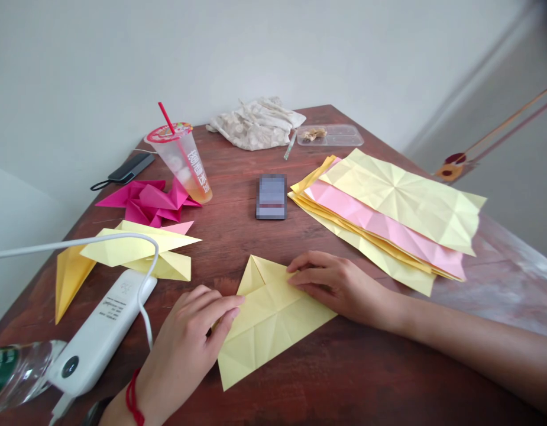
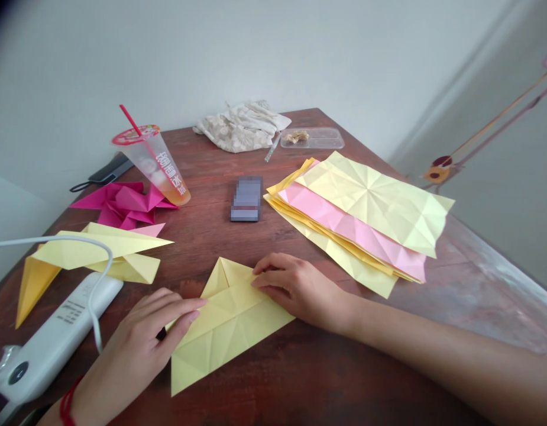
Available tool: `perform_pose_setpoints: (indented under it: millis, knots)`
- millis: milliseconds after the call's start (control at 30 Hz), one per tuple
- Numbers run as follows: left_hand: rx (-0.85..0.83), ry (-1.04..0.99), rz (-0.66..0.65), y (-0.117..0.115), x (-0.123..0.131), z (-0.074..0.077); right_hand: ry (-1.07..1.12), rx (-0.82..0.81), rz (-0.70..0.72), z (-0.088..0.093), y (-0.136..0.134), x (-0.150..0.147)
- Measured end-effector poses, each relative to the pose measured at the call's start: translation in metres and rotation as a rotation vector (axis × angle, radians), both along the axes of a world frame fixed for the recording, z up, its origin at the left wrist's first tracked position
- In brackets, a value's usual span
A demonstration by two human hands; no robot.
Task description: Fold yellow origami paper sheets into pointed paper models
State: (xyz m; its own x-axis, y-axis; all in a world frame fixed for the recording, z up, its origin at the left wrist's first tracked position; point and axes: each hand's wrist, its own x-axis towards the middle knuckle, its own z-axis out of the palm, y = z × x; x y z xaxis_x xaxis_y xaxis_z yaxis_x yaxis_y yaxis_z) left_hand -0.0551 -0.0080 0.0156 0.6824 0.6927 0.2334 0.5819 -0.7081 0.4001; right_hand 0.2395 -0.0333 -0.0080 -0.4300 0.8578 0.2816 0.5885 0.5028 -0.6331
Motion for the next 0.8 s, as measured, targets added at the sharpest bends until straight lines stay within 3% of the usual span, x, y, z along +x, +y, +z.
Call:
perform_pose_setpoints:
  millis: [467, 633, 700, 800]
  knots:
    - [0.007, 0.048, 0.08, 0.014, -0.008, -0.004, -0.031, 0.053, -0.026, 0.0, -0.002, -0.002]
    - [0.137, 0.022, 0.126, 0.01, -0.004, -0.003, -0.054, 0.095, -0.05, -0.001, -0.003, -0.004]
    - [0.258, -0.006, 0.065, -0.001, 0.002, -0.001, -0.06, 0.109, -0.05, -0.001, -0.003, -0.004]
    - [0.331, 0.049, -0.231, -0.021, 0.018, 0.0, -0.065, 0.14, -0.037, -0.002, -0.004, -0.004]
